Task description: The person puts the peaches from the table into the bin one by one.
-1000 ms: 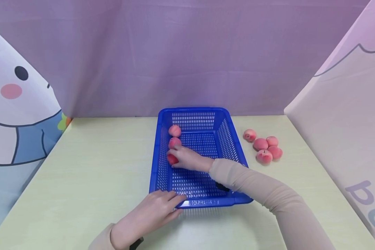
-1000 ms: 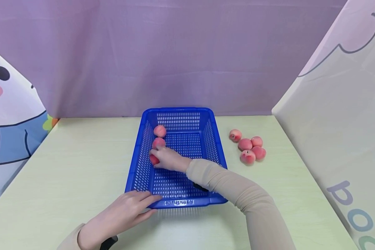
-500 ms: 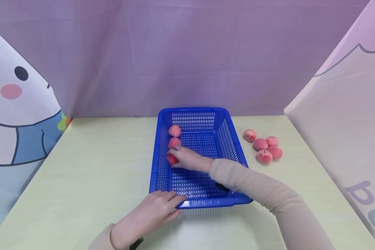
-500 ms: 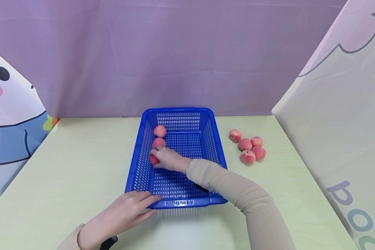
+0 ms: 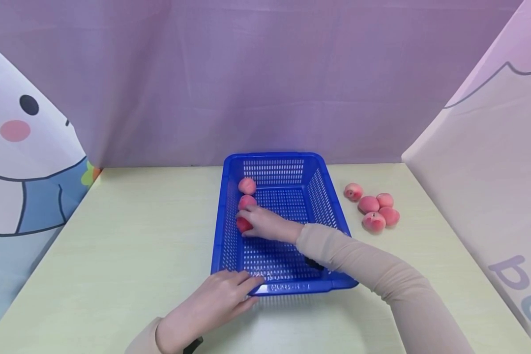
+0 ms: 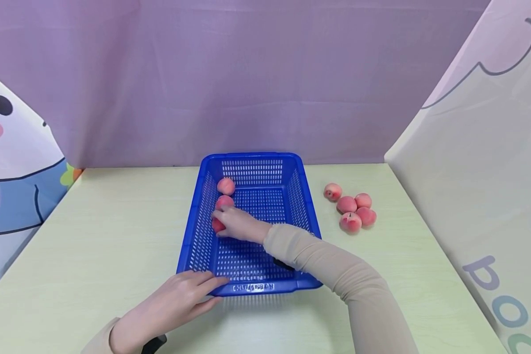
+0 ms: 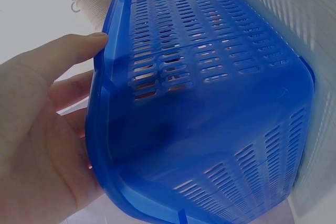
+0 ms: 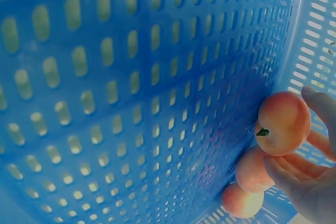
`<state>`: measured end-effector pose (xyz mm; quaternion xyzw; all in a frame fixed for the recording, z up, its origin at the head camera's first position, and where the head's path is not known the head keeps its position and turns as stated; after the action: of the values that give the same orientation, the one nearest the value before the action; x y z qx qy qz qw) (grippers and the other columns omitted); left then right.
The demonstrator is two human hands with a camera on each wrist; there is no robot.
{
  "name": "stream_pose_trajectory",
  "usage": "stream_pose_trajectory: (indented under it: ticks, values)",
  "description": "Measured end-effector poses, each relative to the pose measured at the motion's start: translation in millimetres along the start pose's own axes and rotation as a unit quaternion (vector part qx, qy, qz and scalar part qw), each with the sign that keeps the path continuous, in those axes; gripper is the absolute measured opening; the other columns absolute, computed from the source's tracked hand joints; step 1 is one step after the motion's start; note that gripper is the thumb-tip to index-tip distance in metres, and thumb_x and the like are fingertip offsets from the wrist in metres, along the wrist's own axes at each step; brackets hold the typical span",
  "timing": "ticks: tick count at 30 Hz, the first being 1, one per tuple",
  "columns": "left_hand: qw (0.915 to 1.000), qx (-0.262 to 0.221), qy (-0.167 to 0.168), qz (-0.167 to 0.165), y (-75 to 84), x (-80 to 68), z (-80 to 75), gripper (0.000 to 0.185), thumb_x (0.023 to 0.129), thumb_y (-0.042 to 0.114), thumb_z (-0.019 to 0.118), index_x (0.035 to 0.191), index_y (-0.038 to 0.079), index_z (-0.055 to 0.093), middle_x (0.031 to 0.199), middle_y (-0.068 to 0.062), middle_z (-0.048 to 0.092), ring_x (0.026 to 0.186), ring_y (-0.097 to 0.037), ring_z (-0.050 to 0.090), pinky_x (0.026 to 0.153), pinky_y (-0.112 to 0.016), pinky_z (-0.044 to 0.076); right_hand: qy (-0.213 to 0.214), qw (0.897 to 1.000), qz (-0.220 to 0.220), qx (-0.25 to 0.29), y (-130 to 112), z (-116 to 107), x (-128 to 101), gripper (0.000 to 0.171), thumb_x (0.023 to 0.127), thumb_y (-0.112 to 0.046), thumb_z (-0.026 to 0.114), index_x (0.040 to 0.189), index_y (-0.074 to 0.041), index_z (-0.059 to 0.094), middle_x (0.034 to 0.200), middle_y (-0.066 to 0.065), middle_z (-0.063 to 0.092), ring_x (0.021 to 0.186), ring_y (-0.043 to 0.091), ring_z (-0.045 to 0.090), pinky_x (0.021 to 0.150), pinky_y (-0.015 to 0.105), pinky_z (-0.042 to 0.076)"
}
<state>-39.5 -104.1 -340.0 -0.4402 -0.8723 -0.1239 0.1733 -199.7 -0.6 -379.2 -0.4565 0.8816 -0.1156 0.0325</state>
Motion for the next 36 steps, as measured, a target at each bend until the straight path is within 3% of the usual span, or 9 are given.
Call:
stream_pose_trajectory:
  ticks: [10,19,26,36]
  values:
    - [1.0000,-0.001,-0.003,-0.002,-0.2,0.0,-0.5,0.025,0.080,0.030,0.063,0.097,0.012,0.064,0.079,0.004,0.063,0.065,-0.006,0.058,0.058,-0.020,0.047,0.015,1.000,-0.020,0.007,-2,-10,1,0.042,0.077,-0.025,0.068,0.111,-0.004,0.055,0.104,0.009,0.059,0.096,0.020,0.057,0.086,0.031,0.044]
    - [1.0000,-0.006,-0.005,-0.005,0.0,0.1,-1.5,0.025,0.082,0.031,0.060,0.097,0.012,0.064,0.079,0.003,0.063,0.066,-0.007,0.058,0.059,-0.021,0.047,-0.008,1.000,-0.009,0.026,-2,-31,1,0.040,0.079,-0.022,0.066,0.113,-0.002,0.056,0.113,0.011,0.055,0.106,0.023,0.051,0.092,0.032,0.039]
    - [0.9999,-0.008,-0.005,-0.006,-0.1,0.3,-1.3,0.024,0.082,0.030,0.061,0.096,0.012,0.064,0.079,0.003,0.063,0.066,-0.007,0.058,0.058,-0.020,0.047,-0.017,0.999,-0.034,0.022,0,-47,0,0.032,0.080,-0.018,0.065,0.107,-0.002,0.059,0.106,0.008,0.059,0.101,0.020,0.053,0.088,0.029,0.041]
    - [0.9998,0.006,0.015,0.008,0.0,-0.1,0.0,0.024,0.079,0.029,0.064,0.095,0.011,0.064,0.078,0.003,0.062,0.064,-0.007,0.058,0.057,-0.020,0.046,-0.029,0.998,-0.044,0.027,-1,-69,-7,0.036,0.080,-0.019,0.065,0.112,-0.003,0.058,0.112,0.009,0.059,0.106,0.020,0.053,0.091,0.029,0.041]
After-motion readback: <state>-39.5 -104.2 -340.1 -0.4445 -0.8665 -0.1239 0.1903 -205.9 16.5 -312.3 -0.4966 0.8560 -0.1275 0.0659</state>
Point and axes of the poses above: each hand's wrist, its own x-axis towards the middle knuckle, its own z-axis out of the palm, y = z × x, the point moved 2 cm from there along x, towards the middle knuckle
